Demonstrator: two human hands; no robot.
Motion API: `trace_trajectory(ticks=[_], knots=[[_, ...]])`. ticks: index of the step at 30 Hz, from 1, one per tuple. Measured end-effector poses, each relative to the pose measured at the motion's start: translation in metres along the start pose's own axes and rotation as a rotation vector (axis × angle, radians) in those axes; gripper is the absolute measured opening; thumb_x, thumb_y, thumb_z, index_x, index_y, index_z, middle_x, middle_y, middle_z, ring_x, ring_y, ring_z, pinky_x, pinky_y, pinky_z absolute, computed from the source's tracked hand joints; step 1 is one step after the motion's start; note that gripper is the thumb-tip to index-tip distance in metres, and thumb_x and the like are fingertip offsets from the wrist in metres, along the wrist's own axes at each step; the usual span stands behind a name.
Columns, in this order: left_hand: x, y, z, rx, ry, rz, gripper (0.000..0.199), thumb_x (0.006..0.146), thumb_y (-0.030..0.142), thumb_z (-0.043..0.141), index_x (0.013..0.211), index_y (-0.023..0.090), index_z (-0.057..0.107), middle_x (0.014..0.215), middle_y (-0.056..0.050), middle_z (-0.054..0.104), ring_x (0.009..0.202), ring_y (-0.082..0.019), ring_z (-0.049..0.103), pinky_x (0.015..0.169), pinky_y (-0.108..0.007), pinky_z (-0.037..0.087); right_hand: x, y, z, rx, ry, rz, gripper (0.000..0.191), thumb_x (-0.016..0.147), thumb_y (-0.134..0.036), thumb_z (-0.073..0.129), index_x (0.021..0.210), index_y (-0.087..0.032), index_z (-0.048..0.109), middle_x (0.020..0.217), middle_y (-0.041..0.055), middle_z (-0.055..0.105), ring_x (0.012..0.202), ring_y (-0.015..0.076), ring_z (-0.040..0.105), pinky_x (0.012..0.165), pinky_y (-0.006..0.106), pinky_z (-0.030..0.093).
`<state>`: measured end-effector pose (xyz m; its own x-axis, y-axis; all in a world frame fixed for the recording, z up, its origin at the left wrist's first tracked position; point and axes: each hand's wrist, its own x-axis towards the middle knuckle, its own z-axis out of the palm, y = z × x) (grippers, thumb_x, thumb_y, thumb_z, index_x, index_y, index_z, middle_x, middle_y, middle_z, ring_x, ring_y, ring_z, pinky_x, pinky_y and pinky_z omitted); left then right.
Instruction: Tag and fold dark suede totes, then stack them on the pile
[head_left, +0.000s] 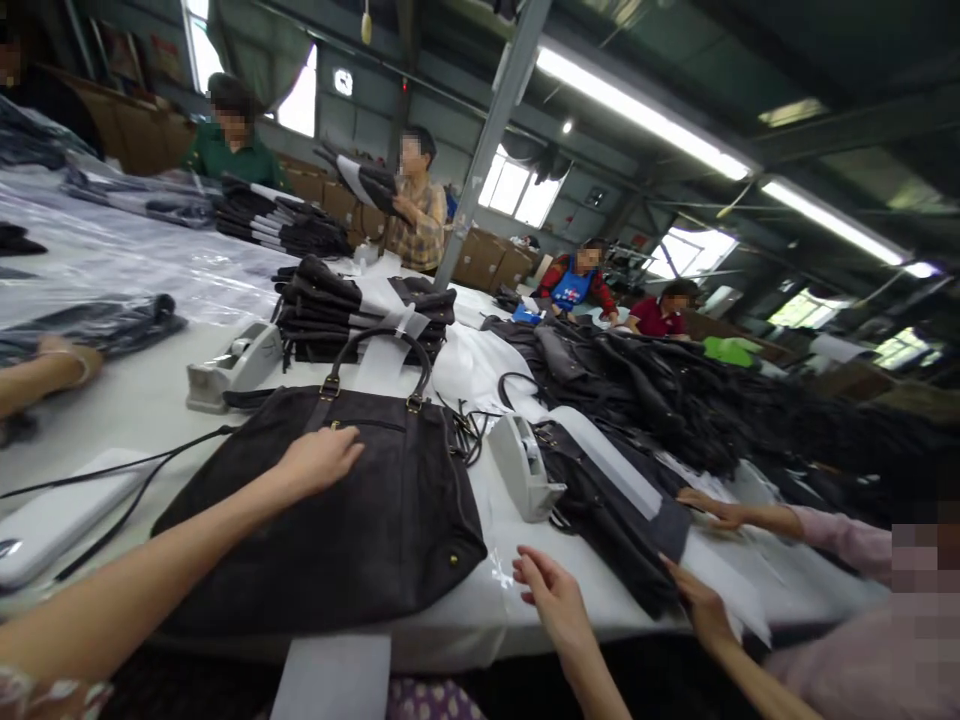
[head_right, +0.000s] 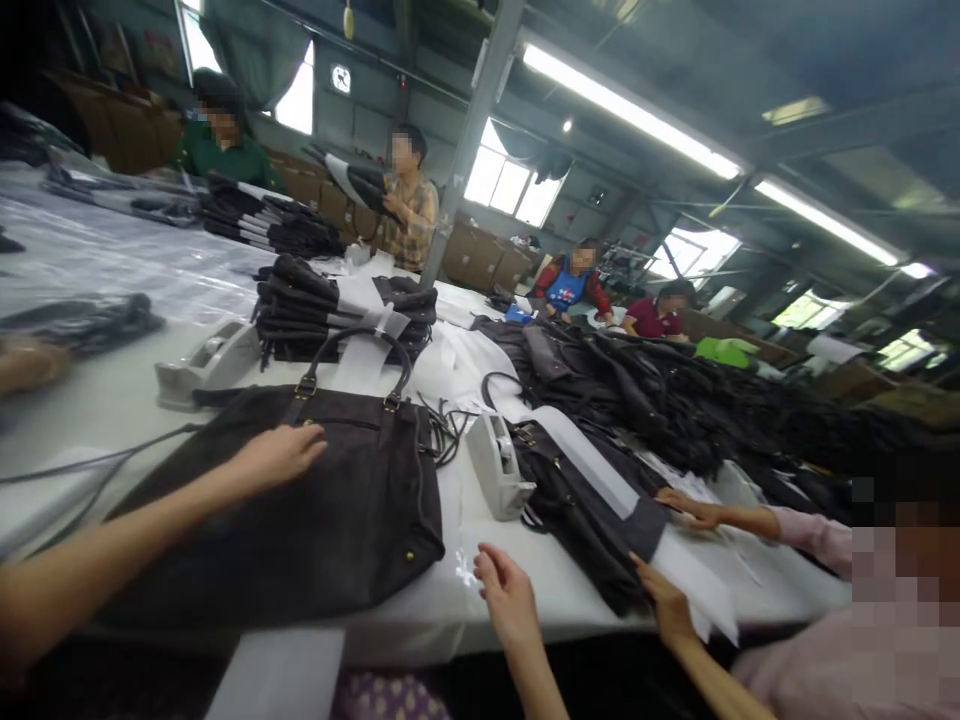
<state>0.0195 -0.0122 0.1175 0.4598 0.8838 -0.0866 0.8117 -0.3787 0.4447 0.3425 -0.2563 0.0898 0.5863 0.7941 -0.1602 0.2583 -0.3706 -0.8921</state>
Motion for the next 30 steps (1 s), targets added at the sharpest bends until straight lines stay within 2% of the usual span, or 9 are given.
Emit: trace_trajectory(ticks=[4, 8, 11, 14, 18, 21, 23, 26, 30], knots=[[0.026, 0.105, 0.022, -0.657, -0.193, -0.073, 0.047, 0.089, 0.051, 0.048, 0.101, 0.009, 0.062, 0.07, -0.005, 0.064, 0.064, -0.018, 0.063, 0.063, -0.029, 0.049, 0.011, -0.02, 0.042, -0.015, 0.028, -0.217, 0.048, 0.079, -0.05, 0.054, 0.114, -0.019, 0.066, 0.122, 0.0127, 0.062, 0.116, 0.027, 0.056, 0.096, 0.043, 0.047], [0.041, 0.147, 0.053, -0.831, -0.125, -0.063, 0.033, 0.089, 0.043, 0.055, 0.097, 0.011, 0.061, 0.088, -0.002, 0.063, 0.074, -0.014, 0.062, 0.066, -0.029, 0.053, 0.018, -0.034, 0.072, -0.011, -0.177, -0.332, 0.048, 0.088, -0.05, 0.046, 0.124, -0.021, 0.059, 0.128, 0.0087, 0.059, 0.121, 0.0231, 0.052, 0.106, 0.04, 0.039], [0.049, 0.141, 0.06, -0.81, -0.084, -0.04, 0.025, 0.087, 0.034, 0.059, 0.096, 0.011, 0.062, 0.085, -0.002, 0.064, 0.072, -0.014, 0.061, 0.066, -0.028, 0.051, 0.033, -0.025, 0.076, 0.076, -0.293, -0.29, 0.053, 0.093, -0.054, 0.035, 0.121, -0.019, 0.061, 0.119, 0.0089, 0.064, 0.113, 0.0225, 0.059, 0.099, 0.04, 0.044], [0.055, 0.127, 0.061, -0.786, -0.063, -0.018, 0.024, 0.075, 0.021, 0.06, 0.094, 0.009, 0.066, 0.067, 0.0, 0.063, 0.06, -0.014, 0.057, 0.059, -0.024, 0.046, 0.064, -0.016, 0.084, 0.076, -0.253, -0.271, 0.049, 0.094, -0.049, 0.034, 0.119, -0.018, 0.063, 0.117, 0.0095, 0.065, 0.11, 0.0229, 0.06, 0.097, 0.04, 0.046], [0.057, 0.12, 0.075, -0.746, -0.028, 0.046, 0.049, 0.065, 0.017, 0.051, 0.111, 0.007, 0.064, 0.053, 0.005, 0.055, 0.049, -0.011, 0.048, 0.05, -0.02, 0.036, 0.111, -0.021, 0.126, -0.034, -0.201, -0.439, 0.042, 0.09, -0.026, 0.039, 0.129, -0.019, 0.055, 0.129, 0.0079, 0.058, 0.122, 0.0192, 0.051, 0.106, 0.037, 0.038], [0.056, 0.12, 0.09, -0.657, 0.038, 0.015, 0.063, 0.064, 0.018, 0.05, 0.124, 0.002, 0.055, 0.046, 0.008, 0.046, 0.046, -0.01, 0.041, 0.047, -0.019, 0.03, 0.135, -0.023, 0.161, -0.117, -0.196, -0.577, 0.047, 0.086, -0.016, 0.039, 0.131, -0.02, 0.052, 0.121, 0.0059, 0.063, 0.116, 0.0174, 0.055, 0.101, 0.033, 0.043], [0.055, 0.118, 0.096, -0.689, 0.045, -0.047, 0.07, 0.064, 0.021, 0.051, 0.131, 0.001, 0.048, 0.045, 0.01, 0.042, 0.044, -0.01, 0.039, 0.045, -0.019, 0.027, 0.147, -0.021, 0.172, -0.163, -0.121, -0.552, 0.05, 0.083, -0.01, 0.036, 0.128, -0.02, 0.055, 0.115, 0.0054, 0.065, 0.11, 0.0175, 0.058, 0.097, 0.031, 0.046], [0.053, 0.114, 0.098, -0.829, 0.008, -0.121, 0.077, 0.066, 0.024, 0.054, 0.138, 0.005, 0.039, 0.046, 0.011, 0.041, 0.041, -0.008, 0.037, 0.043, -0.018, 0.025, 0.164, -0.018, 0.172, -0.172, 0.037, -0.445, 0.053, 0.08, -0.003, 0.029, 0.124, -0.014, 0.057, 0.117, 0.0107, 0.063, 0.11, 0.0194, 0.057, 0.097, 0.033, 0.045], [0.052, 0.111, 0.102, -0.998, 0.006, -0.159, 0.078, 0.065, 0.024, 0.059, 0.139, 0.008, 0.039, 0.049, 0.01, 0.045, 0.043, -0.008, 0.042, 0.044, -0.018, 0.031, 0.188, -0.025, 0.165, -0.215, 0.089, -0.437, 0.045, 0.081, -0.009, 0.04, 0.123, -0.011, 0.055, 0.118, 0.0148, 0.059, 0.113, 0.0228, 0.053, 0.1, 0.036, 0.042]])
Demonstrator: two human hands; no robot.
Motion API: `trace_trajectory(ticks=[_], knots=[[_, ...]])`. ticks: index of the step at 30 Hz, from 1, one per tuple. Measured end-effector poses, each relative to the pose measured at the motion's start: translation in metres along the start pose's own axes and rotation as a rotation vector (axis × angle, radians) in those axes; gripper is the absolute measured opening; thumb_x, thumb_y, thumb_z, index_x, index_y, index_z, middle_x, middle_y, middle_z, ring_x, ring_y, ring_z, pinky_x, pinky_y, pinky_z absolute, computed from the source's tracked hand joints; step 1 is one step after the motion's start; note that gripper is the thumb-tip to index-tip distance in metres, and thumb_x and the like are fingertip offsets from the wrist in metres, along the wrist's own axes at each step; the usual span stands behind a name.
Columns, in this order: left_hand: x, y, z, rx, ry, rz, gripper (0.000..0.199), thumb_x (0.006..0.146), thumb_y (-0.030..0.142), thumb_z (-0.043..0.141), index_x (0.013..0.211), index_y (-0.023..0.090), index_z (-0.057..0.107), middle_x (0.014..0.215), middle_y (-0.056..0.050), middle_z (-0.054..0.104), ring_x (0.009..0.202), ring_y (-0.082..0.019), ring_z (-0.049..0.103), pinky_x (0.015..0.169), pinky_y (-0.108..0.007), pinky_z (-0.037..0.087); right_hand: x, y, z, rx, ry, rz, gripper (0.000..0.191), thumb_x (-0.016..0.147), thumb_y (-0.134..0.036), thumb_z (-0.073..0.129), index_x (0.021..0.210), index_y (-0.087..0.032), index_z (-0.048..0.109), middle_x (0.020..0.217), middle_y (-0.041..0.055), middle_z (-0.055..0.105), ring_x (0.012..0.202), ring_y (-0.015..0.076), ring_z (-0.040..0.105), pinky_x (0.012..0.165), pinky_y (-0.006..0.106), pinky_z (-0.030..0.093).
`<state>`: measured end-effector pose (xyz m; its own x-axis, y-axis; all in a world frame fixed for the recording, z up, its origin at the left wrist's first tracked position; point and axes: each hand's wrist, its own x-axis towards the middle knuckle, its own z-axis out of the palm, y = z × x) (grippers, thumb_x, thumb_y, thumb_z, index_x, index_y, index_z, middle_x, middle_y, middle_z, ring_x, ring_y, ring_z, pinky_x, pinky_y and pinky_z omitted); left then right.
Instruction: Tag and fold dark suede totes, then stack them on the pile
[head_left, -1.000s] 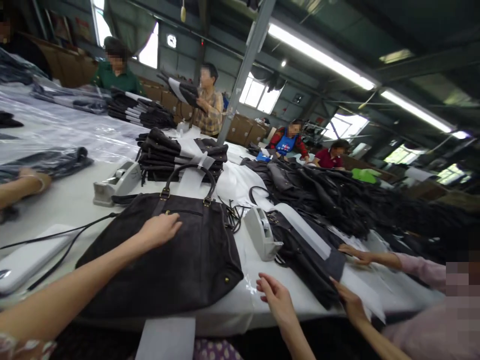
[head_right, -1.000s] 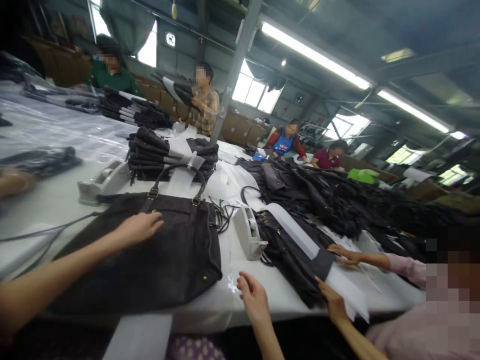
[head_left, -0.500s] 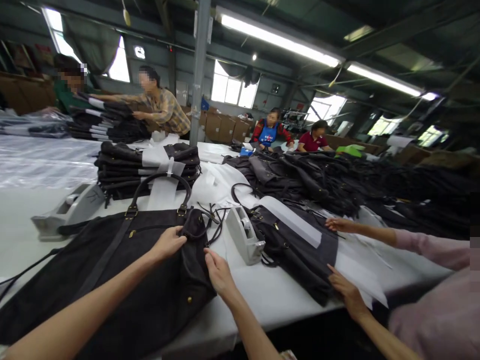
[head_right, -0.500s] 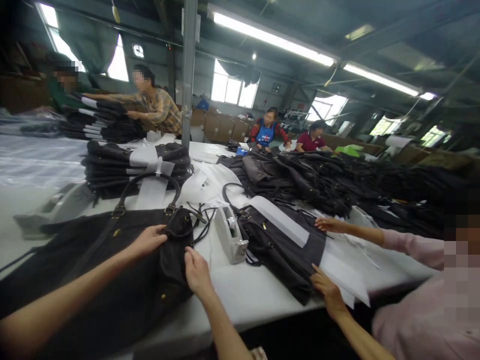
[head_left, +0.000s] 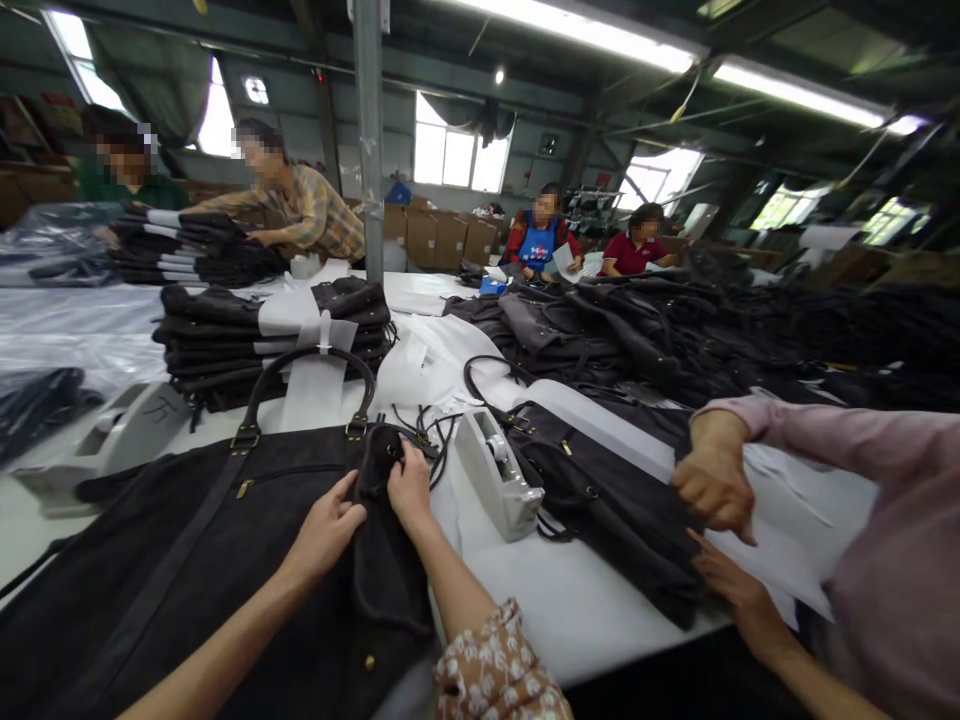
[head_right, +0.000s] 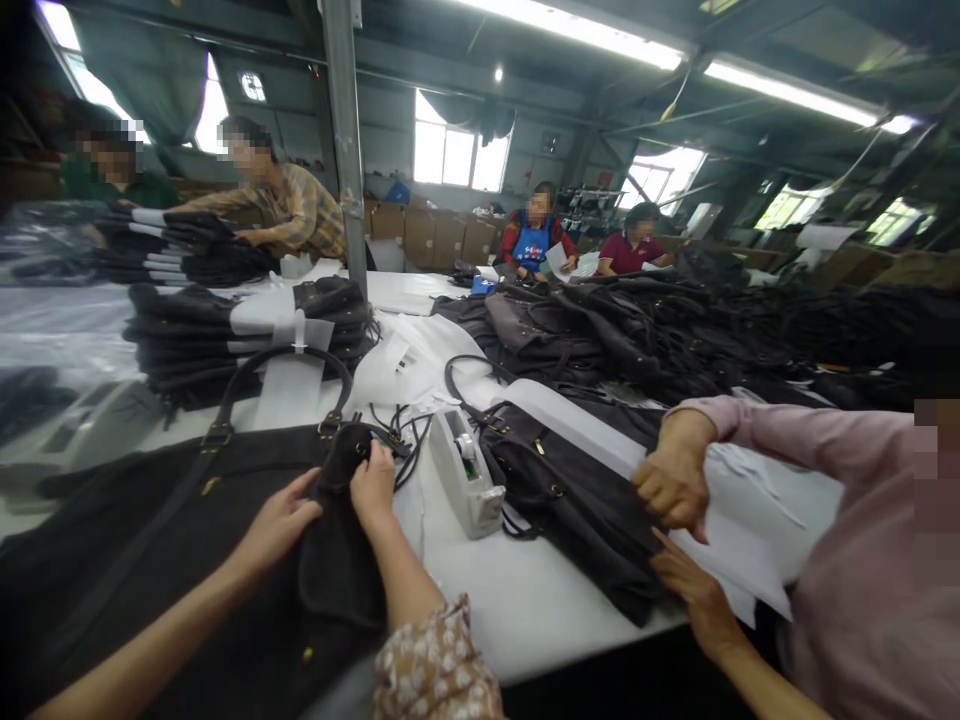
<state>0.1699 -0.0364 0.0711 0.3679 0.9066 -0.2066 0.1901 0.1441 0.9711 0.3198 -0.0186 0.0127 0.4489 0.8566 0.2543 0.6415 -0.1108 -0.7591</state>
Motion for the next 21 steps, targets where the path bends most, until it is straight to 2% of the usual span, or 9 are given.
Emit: trace_trajectory(ticks=[4, 9, 14, 18, 21], knots=[[0.0, -0.007, 0.001, -0.101, -0.025, -0.032, 0.077, 0.066, 0.026, 0.059, 0.139, 0.01, 0.039, 0.053, 0.008, 0.05, 0.049, -0.01, 0.049, 0.049, -0.019, 0.04, 0.018, 0.005, 0.002, -0.022, -0.124, -0.104, 0.035, 0.078, -0.02, 0.061, 0.113, -0.016, 0.062, 0.107, 0.01, 0.063, 0.1, 0.0211, 0.059, 0.092, 0.033, 0.046], [-0.001, -0.009, 0.0, -0.157, -0.057, -0.036, 0.078, 0.067, 0.028, 0.059, 0.14, 0.011, 0.038, 0.052, 0.008, 0.05, 0.049, -0.011, 0.05, 0.052, -0.021, 0.044, 0.034, 0.022, 0.005, 0.026, -0.176, -0.116, 0.028, 0.08, -0.026, 0.063, 0.107, -0.019, 0.065, 0.1, 0.0043, 0.067, 0.076, 0.0125, 0.063, 0.078, 0.025, 0.05], [-0.001, -0.008, 0.004, -0.185, -0.071, -0.041, 0.081, 0.068, 0.028, 0.06, 0.142, 0.01, 0.034, 0.055, 0.007, 0.052, 0.05, -0.011, 0.05, 0.054, -0.022, 0.045, 0.037, 0.024, 0.007, 0.017, -0.165, -0.14, 0.026, 0.079, -0.029, 0.065, 0.102, -0.018, 0.067, 0.095, 0.0045, 0.067, 0.075, 0.0132, 0.063, 0.077, 0.026, 0.05], [-0.001, -0.008, 0.004, -0.19, -0.083, -0.041, 0.081, 0.069, 0.027, 0.059, 0.143, 0.009, 0.034, 0.056, 0.006, 0.054, 0.051, -0.011, 0.051, 0.056, -0.023, 0.046, 0.038, 0.022, 0.006, 0.017, -0.145, -0.174, 0.023, 0.089, -0.024, 0.049, 0.101, -0.02, 0.068, 0.097, 0.0048, 0.068, 0.09, 0.0144, 0.063, 0.086, 0.025, 0.046], [-0.001, -0.01, 0.002, -0.186, -0.079, -0.047, 0.082, 0.068, 0.029, 0.061, 0.143, 0.01, 0.034, 0.057, 0.005, 0.054, 0.052, -0.011, 0.051, 0.056, -0.023, 0.046, 0.043, 0.021, 0.007, 0.023, -0.108, -0.13, 0.025, 0.09, -0.024, 0.046, 0.098, -0.02, 0.069, 0.093, 0.0038, 0.07, 0.087, 0.0144, 0.064, 0.084, 0.024, 0.046]])
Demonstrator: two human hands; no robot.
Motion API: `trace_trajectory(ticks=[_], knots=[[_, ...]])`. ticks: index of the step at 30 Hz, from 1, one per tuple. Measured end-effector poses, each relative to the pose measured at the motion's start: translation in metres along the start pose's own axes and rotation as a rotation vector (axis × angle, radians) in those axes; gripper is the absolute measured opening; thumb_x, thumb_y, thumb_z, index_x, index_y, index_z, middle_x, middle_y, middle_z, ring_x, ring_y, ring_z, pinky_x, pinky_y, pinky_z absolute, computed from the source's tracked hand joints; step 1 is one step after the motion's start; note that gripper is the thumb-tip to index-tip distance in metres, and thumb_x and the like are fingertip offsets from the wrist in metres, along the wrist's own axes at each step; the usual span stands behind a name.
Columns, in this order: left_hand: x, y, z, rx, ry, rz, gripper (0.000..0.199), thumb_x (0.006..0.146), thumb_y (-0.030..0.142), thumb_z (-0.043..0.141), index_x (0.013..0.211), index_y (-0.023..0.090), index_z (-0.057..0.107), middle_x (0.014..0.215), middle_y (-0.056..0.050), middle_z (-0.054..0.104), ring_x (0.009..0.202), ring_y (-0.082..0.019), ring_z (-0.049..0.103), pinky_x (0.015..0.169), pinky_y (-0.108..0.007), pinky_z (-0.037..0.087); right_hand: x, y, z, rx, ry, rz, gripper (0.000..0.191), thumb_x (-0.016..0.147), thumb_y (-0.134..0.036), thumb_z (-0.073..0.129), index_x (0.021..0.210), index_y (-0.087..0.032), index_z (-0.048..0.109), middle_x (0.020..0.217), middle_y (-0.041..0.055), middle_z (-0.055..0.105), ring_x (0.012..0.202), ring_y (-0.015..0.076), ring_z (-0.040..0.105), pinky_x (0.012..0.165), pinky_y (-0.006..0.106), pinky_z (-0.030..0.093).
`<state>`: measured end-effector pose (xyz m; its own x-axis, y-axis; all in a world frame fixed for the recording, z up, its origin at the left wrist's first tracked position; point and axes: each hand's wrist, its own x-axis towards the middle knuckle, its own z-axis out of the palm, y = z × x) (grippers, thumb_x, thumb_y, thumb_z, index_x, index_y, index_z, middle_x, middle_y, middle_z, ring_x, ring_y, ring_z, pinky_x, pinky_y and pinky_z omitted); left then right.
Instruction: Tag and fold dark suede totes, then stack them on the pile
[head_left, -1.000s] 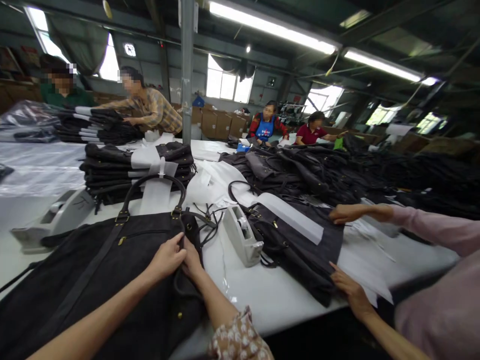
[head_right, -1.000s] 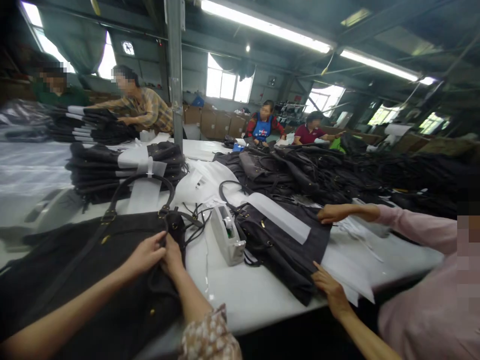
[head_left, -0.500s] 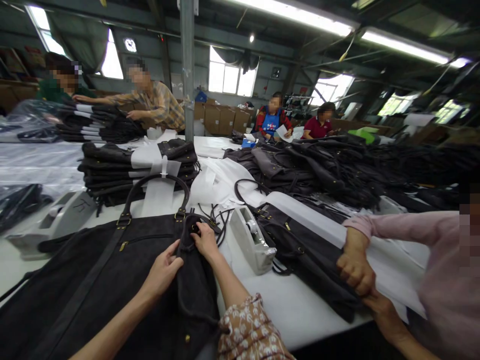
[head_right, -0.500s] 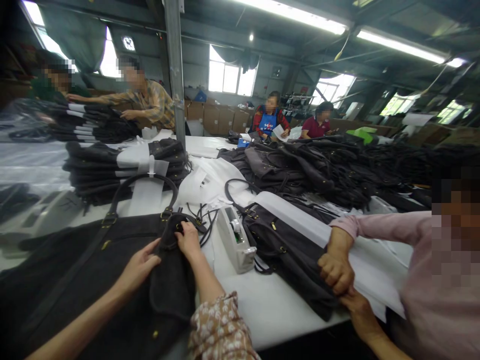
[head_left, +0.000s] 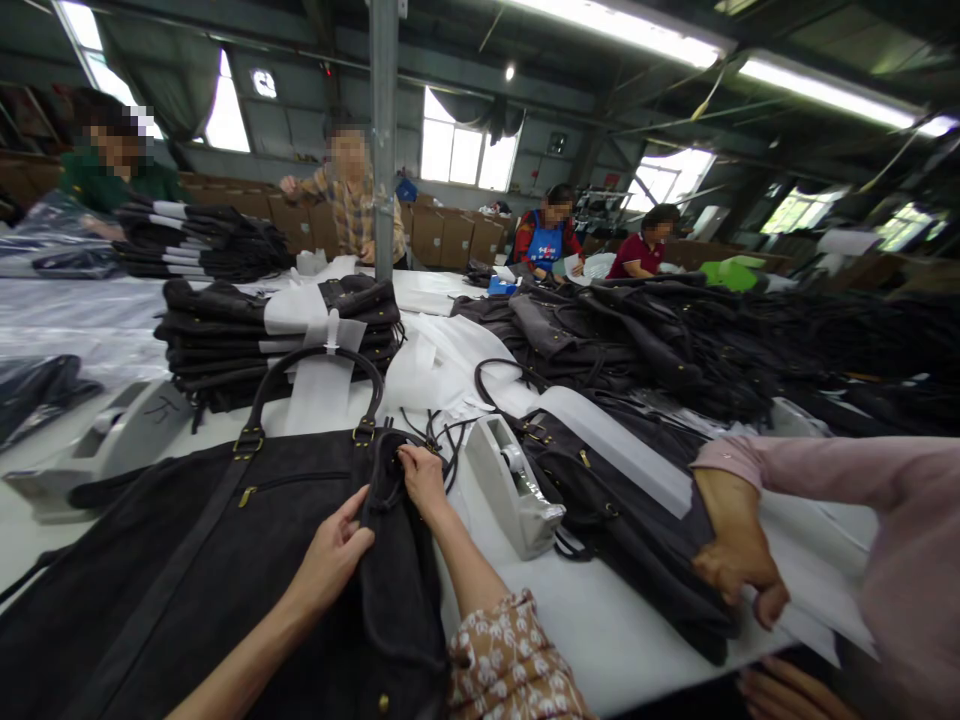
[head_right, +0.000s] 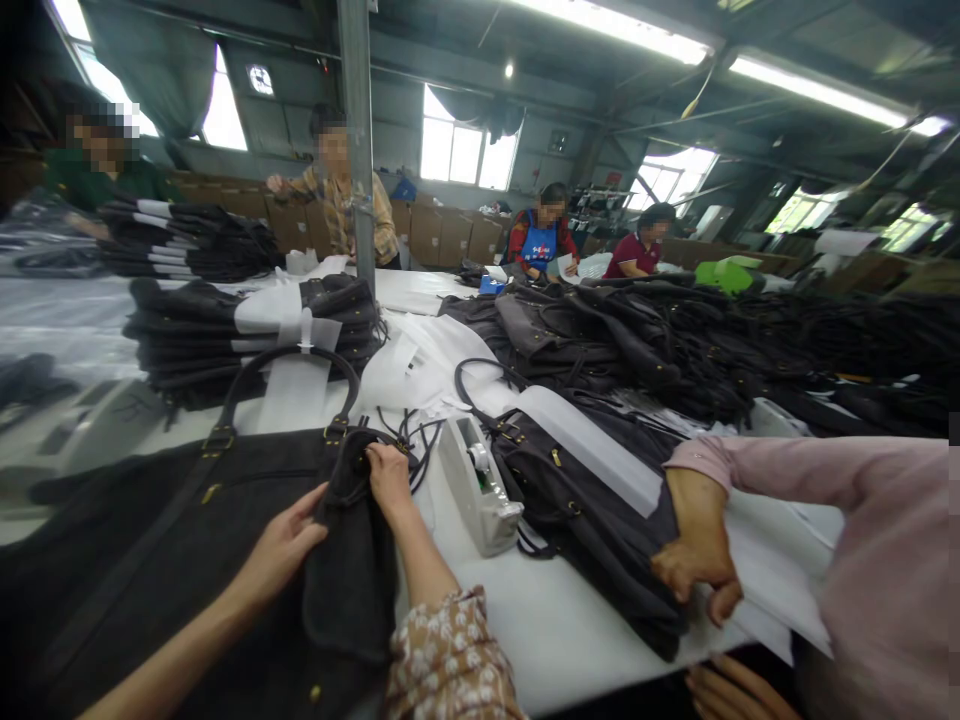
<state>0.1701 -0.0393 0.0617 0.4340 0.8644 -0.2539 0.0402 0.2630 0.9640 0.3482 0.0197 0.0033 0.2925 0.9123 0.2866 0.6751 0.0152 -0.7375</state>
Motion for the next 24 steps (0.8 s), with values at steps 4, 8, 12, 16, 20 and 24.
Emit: trace_trajectory(ticks=[4, 8, 12, 16, 20, 24], knots=[[0.003, -0.006, 0.002, -0.021, -0.019, 0.009, 0.084, 0.067, 0.03, 0.063, 0.144, 0.011, 0.033, 0.06, 0.004, 0.057, 0.055, -0.012, 0.053, 0.058, -0.024, 0.047, 0.008, -0.005, 0.012, -0.01, 0.053, 0.105, 0.026, 0.089, -0.027, 0.046, 0.096, -0.018, 0.069, 0.083, 0.0045, 0.071, 0.076, 0.0166, 0.065, 0.076, 0.027, 0.049], [0.006, -0.012, 0.007, -0.049, -0.039, -0.002, 0.083, 0.069, 0.029, 0.061, 0.144, 0.009, 0.03, 0.061, 0.005, 0.055, 0.057, -0.012, 0.054, 0.063, -0.026, 0.049, 0.016, -0.011, 0.018, -0.008, 0.018, 0.122, 0.023, 0.084, -0.021, 0.05, 0.092, -0.019, 0.072, 0.093, 0.0066, 0.071, 0.089, 0.0185, 0.065, 0.084, 0.028, 0.047], [0.006, -0.012, 0.009, -0.105, -0.018, -0.009, 0.082, 0.07, 0.026, 0.06, 0.144, 0.011, 0.03, 0.057, 0.008, 0.051, 0.052, -0.01, 0.051, 0.062, -0.025, 0.048, 0.011, -0.003, -0.013, 0.027, -0.029, 0.177, 0.03, 0.083, -0.015, 0.046, 0.095, -0.022, 0.072, 0.086, 0.0013, 0.073, 0.078, 0.0145, 0.068, 0.077, 0.025, 0.05], [0.003, -0.011, 0.008, -0.148, 0.042, 0.003, 0.081, 0.067, 0.026, 0.064, 0.141, 0.012, 0.036, 0.056, 0.008, 0.05, 0.053, -0.01, 0.05, 0.06, -0.023, 0.046, -0.035, 0.001, -0.052, -0.006, 0.034, 0.284, 0.038, 0.082, -0.011, 0.035, 0.095, -0.016, 0.071, 0.09, 0.0056, 0.072, 0.081, 0.016, 0.068, 0.079, 0.027, 0.05], [0.005, -0.011, 0.013, -0.129, 0.087, 0.008, 0.082, 0.063, 0.028, 0.065, 0.14, 0.012, 0.04, 0.053, 0.009, 0.049, 0.048, -0.009, 0.046, 0.055, -0.021, 0.042, -0.089, -0.019, -0.044, 0.007, -0.097, 0.171, 0.035, 0.08, -0.01, 0.041, 0.098, -0.02, 0.07, 0.098, 0.0028, 0.071, 0.093, 0.0153, 0.065, 0.085, 0.025, 0.048], [0.007, -0.009, 0.022, -0.066, 0.097, 0.024, 0.082, 0.063, 0.028, 0.064, 0.139, 0.009, 0.041, 0.05, 0.01, 0.045, 0.048, -0.009, 0.045, 0.051, -0.019, 0.038, -0.1, -0.037, -0.018, -0.248, -0.355, -0.05, 0.042, 0.079, -0.011, 0.051, 0.119, -0.021, 0.058, 0.12, 0.0085, 0.061, 0.113, 0.0223, 0.053, 0.089, 0.032, 0.044]])
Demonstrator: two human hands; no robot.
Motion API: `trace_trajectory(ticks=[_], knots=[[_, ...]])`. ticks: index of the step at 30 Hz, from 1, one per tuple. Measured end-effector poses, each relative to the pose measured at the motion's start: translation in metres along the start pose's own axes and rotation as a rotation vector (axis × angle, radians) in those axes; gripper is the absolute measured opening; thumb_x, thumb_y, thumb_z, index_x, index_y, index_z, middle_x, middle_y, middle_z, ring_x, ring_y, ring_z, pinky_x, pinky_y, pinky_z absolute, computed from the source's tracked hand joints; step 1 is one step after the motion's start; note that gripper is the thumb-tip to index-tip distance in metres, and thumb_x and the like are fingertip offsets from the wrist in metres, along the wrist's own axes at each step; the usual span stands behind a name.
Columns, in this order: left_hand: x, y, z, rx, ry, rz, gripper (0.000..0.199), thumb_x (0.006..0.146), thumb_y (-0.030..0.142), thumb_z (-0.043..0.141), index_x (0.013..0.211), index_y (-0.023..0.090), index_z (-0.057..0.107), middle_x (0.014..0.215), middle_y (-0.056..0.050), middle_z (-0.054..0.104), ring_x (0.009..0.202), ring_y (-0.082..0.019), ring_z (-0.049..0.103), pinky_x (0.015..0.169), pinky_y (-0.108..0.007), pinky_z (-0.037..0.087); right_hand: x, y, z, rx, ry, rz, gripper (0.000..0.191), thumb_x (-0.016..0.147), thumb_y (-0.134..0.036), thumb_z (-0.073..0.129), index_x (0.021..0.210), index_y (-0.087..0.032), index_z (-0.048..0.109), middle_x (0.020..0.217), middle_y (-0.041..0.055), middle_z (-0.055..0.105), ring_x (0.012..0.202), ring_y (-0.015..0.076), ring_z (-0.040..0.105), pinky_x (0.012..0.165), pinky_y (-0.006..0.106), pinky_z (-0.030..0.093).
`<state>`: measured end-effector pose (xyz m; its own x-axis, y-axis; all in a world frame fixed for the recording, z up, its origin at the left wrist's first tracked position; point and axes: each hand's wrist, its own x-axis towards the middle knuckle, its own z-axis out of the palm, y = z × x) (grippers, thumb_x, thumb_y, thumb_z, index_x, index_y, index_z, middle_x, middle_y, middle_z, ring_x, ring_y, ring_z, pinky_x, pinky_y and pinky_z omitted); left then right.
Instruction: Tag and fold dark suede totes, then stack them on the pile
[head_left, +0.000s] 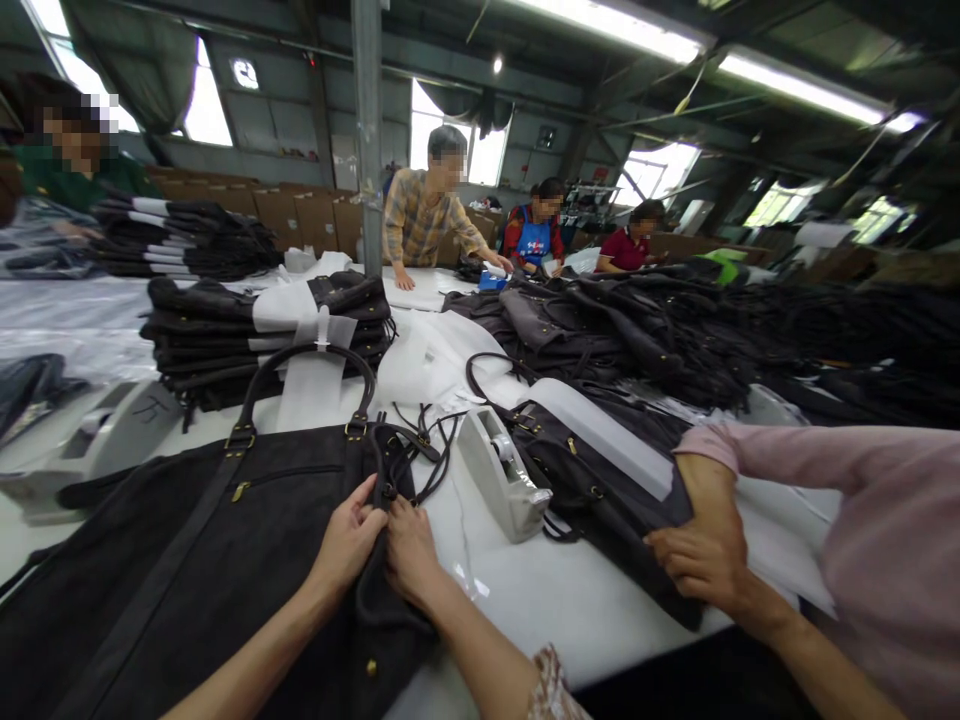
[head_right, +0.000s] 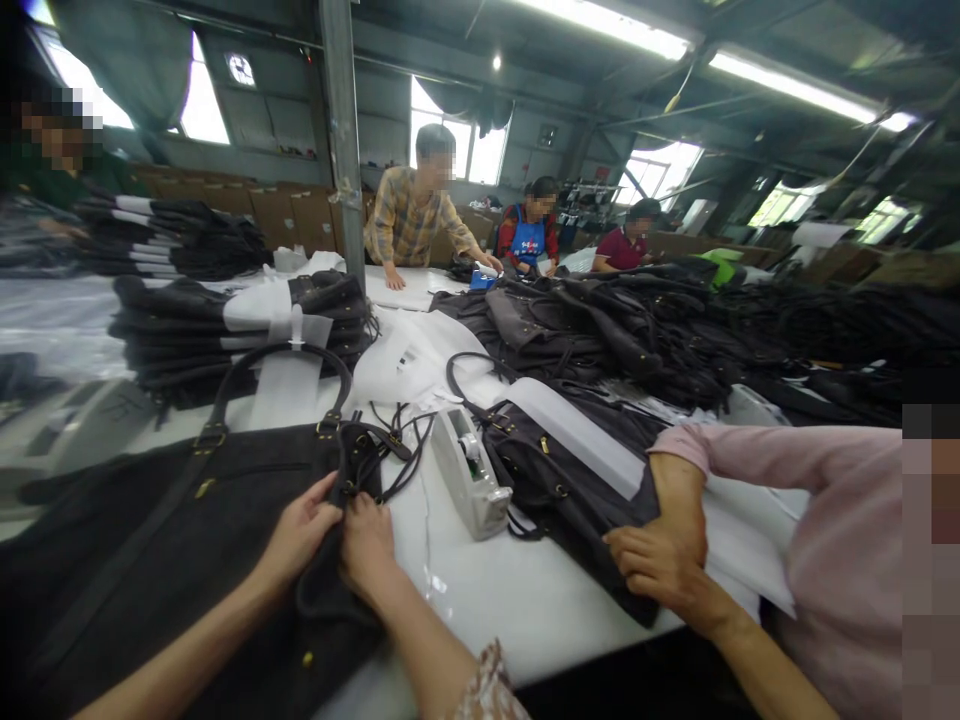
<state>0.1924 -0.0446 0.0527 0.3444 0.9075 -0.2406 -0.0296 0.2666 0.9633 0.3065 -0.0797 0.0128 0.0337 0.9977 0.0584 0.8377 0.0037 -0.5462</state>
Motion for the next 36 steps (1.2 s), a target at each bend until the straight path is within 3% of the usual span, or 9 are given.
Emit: trace_trajectory(ticks=[4, 9, 12, 15, 19, 23, 27, 32, 36], knots=[[-0.003, -0.001, 0.002, 0.027, -0.049, 0.0, 0.081, 0.065, 0.03, 0.061, 0.14, 0.01, 0.038, 0.052, 0.009, 0.046, 0.051, -0.01, 0.048, 0.052, -0.019, 0.038, 0.023, 0.001, -0.007, -0.124, 0.02, 0.092, 0.047, 0.085, -0.018, 0.049, 0.132, -0.017, 0.047, 0.116, 0.0123, 0.061, 0.105, 0.0239, 0.055, 0.084, 0.033, 0.044], [0.011, 0.007, -0.013, 0.351, -0.166, 0.064, 0.059, 0.08, 0.041, 0.049, 0.132, 0.012, 0.051, 0.062, 0.002, 0.057, 0.056, -0.014, 0.053, 0.055, -0.025, 0.045, 0.055, 0.006, -0.007, -0.213, 0.055, 0.125, 0.053, 0.091, -0.019, 0.04, 0.143, -0.024, 0.033, 0.141, 0.0102, 0.044, 0.121, 0.0261, 0.044, 0.092, 0.04, 0.04], [0.036, 0.007, -0.021, 0.639, 0.012, 0.274, 0.052, 0.089, 0.045, 0.034, 0.124, 0.016, 0.058, 0.101, -0.009, 0.064, 0.096, -0.022, 0.06, 0.086, -0.037, 0.049, 0.065, 0.006, -0.004, -0.206, 0.038, 0.101, 0.055, 0.091, -0.021, 0.04, 0.144, -0.025, 0.029, 0.146, 0.0108, 0.037, 0.126, 0.0277, 0.039, 0.093, 0.044, 0.039], [0.06, -0.01, -0.017, 0.8, 0.093, 0.408, 0.06, 0.092, 0.044, 0.028, 0.14, 0.01, 0.038, 0.142, -0.016, 0.041, 0.135, -0.025, 0.034, 0.11, -0.044, 0.03, 0.061, 0.01, -0.011, -0.084, -0.017, 0.027, 0.056, 0.088, -0.022, 0.046, 0.143, -0.02, 0.032, 0.146, 0.0131, 0.037, 0.13, 0.0288, 0.034, 0.1, 0.047, 0.032], [0.072, -0.04, -0.008, 0.968, 0.026, 0.449, 0.067, 0.095, 0.045, 0.018, 0.148, 0.004, 0.015, 0.153, -0.02, 0.016, 0.142, -0.026, 0.018, 0.112, -0.046, 0.024, 0.025, 0.016, -0.029, 0.07, -0.162, -0.036, 0.037, 0.094, -0.023, 0.037, 0.127, -0.021, 0.053, 0.125, 0.0062, 0.06, 0.118, 0.021, 0.05, 0.107, 0.042, 0.028], [0.073, -0.047, 0.001, 1.156, 0.052, 0.383, 0.065, 0.095, 0.048, 0.014, 0.149, 0.011, 0.014, 0.155, -0.014, 0.015, 0.141, -0.03, 0.018, 0.111, -0.051, 0.022, -0.054, -0.002, -0.037, 0.289, -0.177, -0.076, 0.05, 0.1, -0.036, 0.014, 0.131, -0.02, 0.05, 0.123, 0.0054, 0.062, 0.118, 0.0179, 0.053, 0.11, 0.041, 0.027], [0.071, -0.048, 0.013, 1.429, 0.015, 0.358, 0.071, 0.093, 0.053, 0.024, 0.149, 0.009, 0.018, 0.155, -0.015, 0.014, 0.139, -0.037, 0.021, 0.111, -0.057, 0.016, -0.121, -0.031, -0.032, 0.4, -0.205, -0.094, 0.073, 0.083, -0.059, 0.054, 0.141, -0.019, 0.038, 0.14, 0.0119, 0.047, 0.131, 0.026, 0.041, 0.116, 0.049, 0.009], [0.07, -0.05, 0.02, 1.535, 0.057, 0.381, 0.075, 0.093, 0.055, 0.025, 0.147, 0.003, 0.018, 0.154, -0.018, 0.017, 0.137, -0.038, 0.025, 0.11, -0.056, 0.018, -0.138, -0.037, -0.035, 0.533, -0.104, 0.066, 0.051, 0.083, -0.053, 0.058, 0.125, -0.024, 0.057, 0.123, 0.0064, 0.062, 0.117, 0.0239, 0.054, 0.116, 0.048, 0.009], [0.072, -0.051, 0.018, 1.53, 0.085, 0.415, 0.076, 0.093, 0.054, 0.025, 0.147, 0.002, 0.018, 0.153, -0.019, 0.018, 0.137, -0.037, 0.024, 0.111, -0.054, 0.015, -0.128, -0.03, -0.054, 0.528, -0.229, 0.103, 0.039, 0.078, -0.04, 0.067, 0.112, -0.023, 0.062, 0.107, 0.0028, 0.065, 0.1, 0.02, 0.059, 0.1, 0.038, 0.038]])
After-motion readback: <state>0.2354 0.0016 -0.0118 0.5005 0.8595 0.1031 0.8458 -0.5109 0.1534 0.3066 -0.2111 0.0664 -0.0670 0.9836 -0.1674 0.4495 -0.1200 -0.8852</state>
